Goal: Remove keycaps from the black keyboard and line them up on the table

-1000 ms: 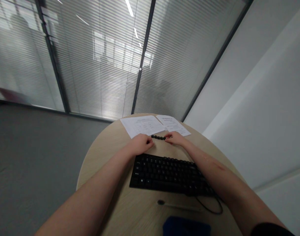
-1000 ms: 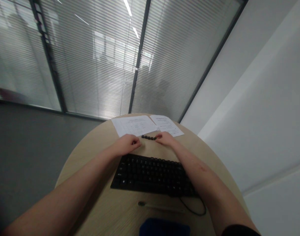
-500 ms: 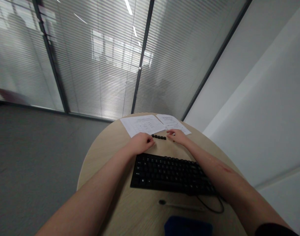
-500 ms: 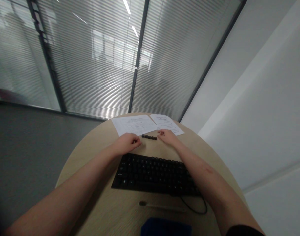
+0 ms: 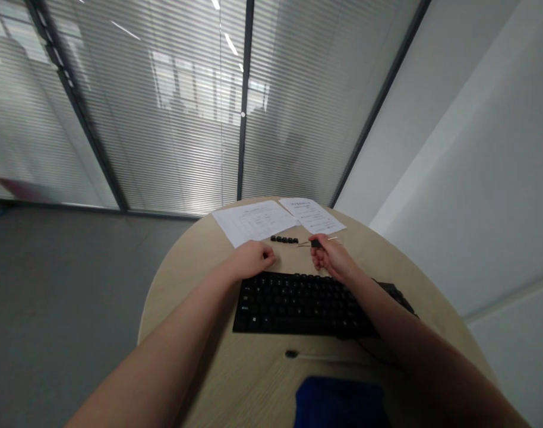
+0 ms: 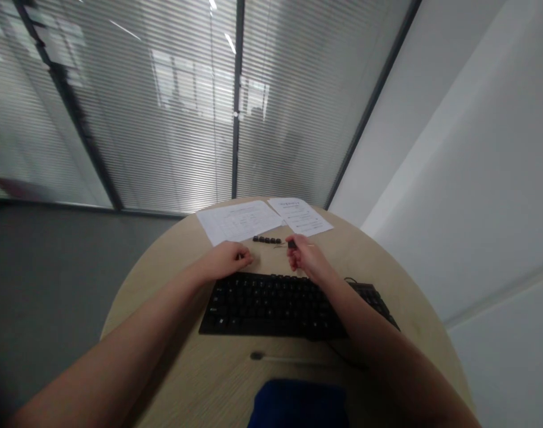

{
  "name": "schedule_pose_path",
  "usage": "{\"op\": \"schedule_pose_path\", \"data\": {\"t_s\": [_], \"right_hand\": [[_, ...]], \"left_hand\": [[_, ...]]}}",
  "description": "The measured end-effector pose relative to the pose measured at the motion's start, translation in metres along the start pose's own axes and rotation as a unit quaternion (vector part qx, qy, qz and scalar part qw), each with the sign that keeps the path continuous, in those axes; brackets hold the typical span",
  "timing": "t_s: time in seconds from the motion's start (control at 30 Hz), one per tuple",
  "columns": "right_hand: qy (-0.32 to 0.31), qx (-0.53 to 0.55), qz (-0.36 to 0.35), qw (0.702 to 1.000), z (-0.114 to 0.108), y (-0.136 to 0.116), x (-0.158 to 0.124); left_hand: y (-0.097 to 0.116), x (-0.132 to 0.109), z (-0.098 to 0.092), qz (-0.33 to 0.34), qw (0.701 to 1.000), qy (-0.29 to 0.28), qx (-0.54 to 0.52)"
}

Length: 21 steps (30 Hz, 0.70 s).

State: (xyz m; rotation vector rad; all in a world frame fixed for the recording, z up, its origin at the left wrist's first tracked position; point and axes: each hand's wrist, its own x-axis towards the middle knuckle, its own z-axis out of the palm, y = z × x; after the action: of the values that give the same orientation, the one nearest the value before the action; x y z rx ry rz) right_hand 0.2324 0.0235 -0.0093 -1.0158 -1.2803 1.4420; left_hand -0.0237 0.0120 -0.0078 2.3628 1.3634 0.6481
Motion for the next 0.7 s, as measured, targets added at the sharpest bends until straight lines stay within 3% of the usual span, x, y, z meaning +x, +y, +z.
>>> {"op": "schedule_pose_path", "data": {"t_s": [0.2,0.3,0.57,0.7], "right_hand": [[-0.041,0.014,-0.014,0.999,-0.003,0.014,-0.001],[-0.032,-0.009,-0.022,0.999,0.002,0.017,-0.004],[-0.012,-0.120,-0.059,0.991,0.007,0.022,-0.009],[-0.002,-0.114,-0.061,0.992,0.008,0.020,-0.013]], "left_hand": [[-0.001,-0.004,0.000,-0.034,0.996,-0.072,-0.032],[0.000,-0.006,0.001,-0.028,0.993,-0.106,-0.049],[-0.003,-0.007,-0.001,-0.060,0.987,-0.126,-0.075],[-0.007,-0.007,-0.001,-0.075,0.985,-0.120,-0.094]]}}
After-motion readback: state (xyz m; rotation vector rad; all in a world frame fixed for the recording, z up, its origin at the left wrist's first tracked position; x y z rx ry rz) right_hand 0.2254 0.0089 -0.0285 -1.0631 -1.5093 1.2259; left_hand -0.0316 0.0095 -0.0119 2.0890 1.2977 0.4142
